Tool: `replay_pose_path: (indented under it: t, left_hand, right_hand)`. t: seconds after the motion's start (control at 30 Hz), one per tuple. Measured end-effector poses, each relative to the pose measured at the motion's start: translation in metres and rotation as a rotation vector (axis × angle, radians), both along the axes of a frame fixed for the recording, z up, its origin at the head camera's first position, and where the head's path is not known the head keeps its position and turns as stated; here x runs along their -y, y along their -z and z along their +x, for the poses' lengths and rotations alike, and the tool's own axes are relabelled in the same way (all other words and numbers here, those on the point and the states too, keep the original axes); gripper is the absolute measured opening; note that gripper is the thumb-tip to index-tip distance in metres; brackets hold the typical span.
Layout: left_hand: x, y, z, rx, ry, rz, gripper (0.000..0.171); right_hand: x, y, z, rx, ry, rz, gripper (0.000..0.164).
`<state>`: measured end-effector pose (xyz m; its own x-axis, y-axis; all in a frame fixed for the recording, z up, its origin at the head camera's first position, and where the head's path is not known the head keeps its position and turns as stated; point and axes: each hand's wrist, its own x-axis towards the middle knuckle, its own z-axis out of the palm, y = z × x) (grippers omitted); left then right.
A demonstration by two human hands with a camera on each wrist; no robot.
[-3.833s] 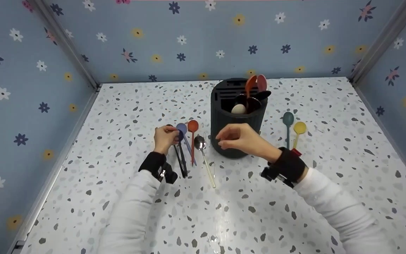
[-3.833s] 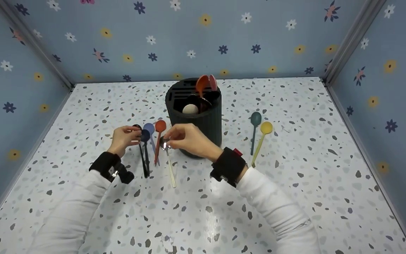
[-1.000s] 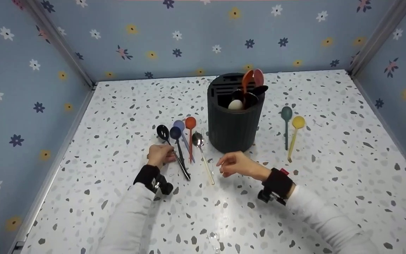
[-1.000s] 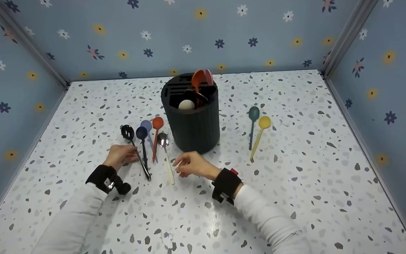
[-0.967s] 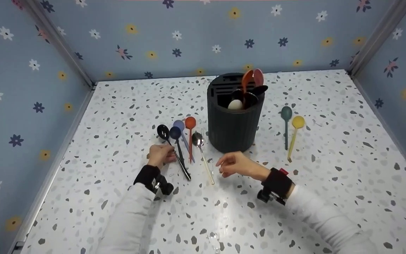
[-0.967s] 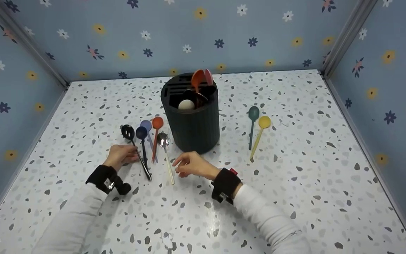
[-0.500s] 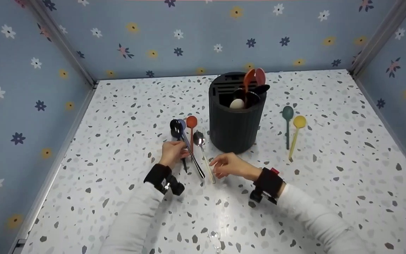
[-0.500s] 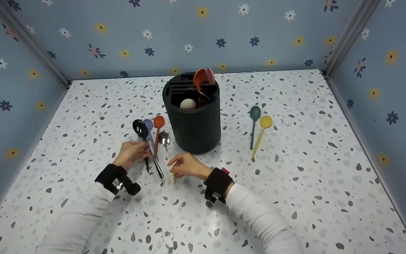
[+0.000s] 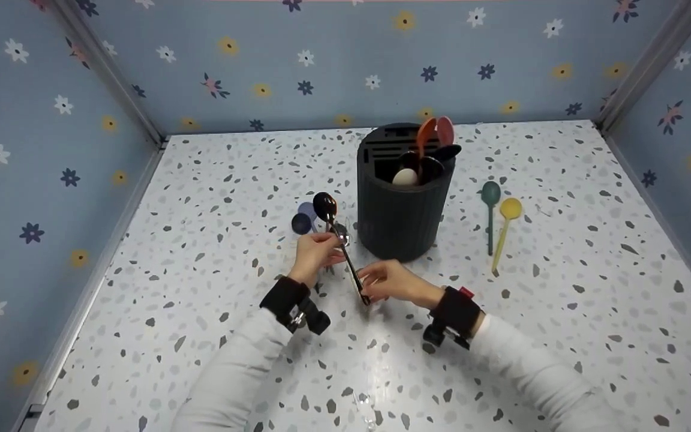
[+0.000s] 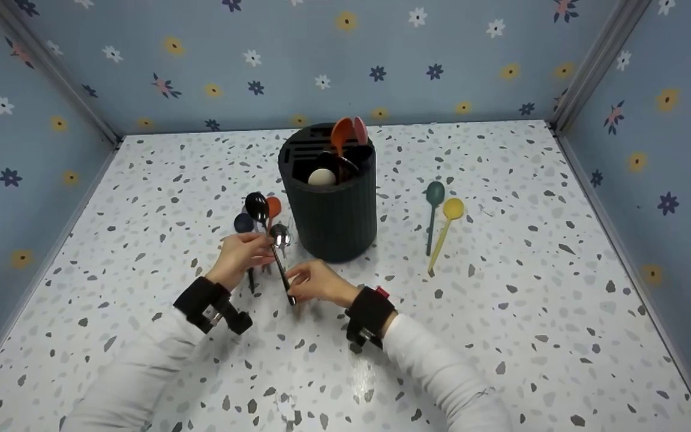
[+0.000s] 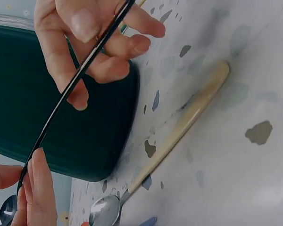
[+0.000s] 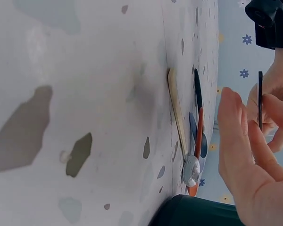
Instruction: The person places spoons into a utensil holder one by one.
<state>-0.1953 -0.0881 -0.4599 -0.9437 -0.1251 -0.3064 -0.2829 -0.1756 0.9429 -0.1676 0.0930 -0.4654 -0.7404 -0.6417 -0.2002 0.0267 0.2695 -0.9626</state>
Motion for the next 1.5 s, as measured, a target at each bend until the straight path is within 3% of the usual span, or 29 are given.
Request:
replay_pose_path:
  t: [0.17, 0.2, 0.57, 1.07, 1.5]
  left_hand:
    - [-0.005, -0.007, 0.001, -0.039, 0.020, -0.003, 0.019]
    - [-0.009, -0.023, 0.008, -0.030, 0.011, -0.021, 0.020]
    - [-0.019, -0.049, 0.011, -0.120, 0.055, 0.008, 0.017]
    - [-0.029, -0.097, 0.014, -0.231, 0.088, -0.002, 0.020]
    - [-0.032, -0.134, 0.007, -0.349, 0.118, -0.048, 0.016]
  right_hand:
    - [-0.004, -0.005, 0.001, 0.026, 0.011, -0.031, 0.039]
    - [-0.005, -0.006, 0.001, 0.040, 0.014, -0.043, 0.039]
    - [-0.014, -0.027, 0.004, 0.126, 0.058, -0.135, 0.034]
    - [-0.025, -0.072, 0.003, 0.030, 0.058, -0.106, 0.032]
    - [-0.022, -0.106, -0.006, -0.045, 0.101, -0.082, 0.032]
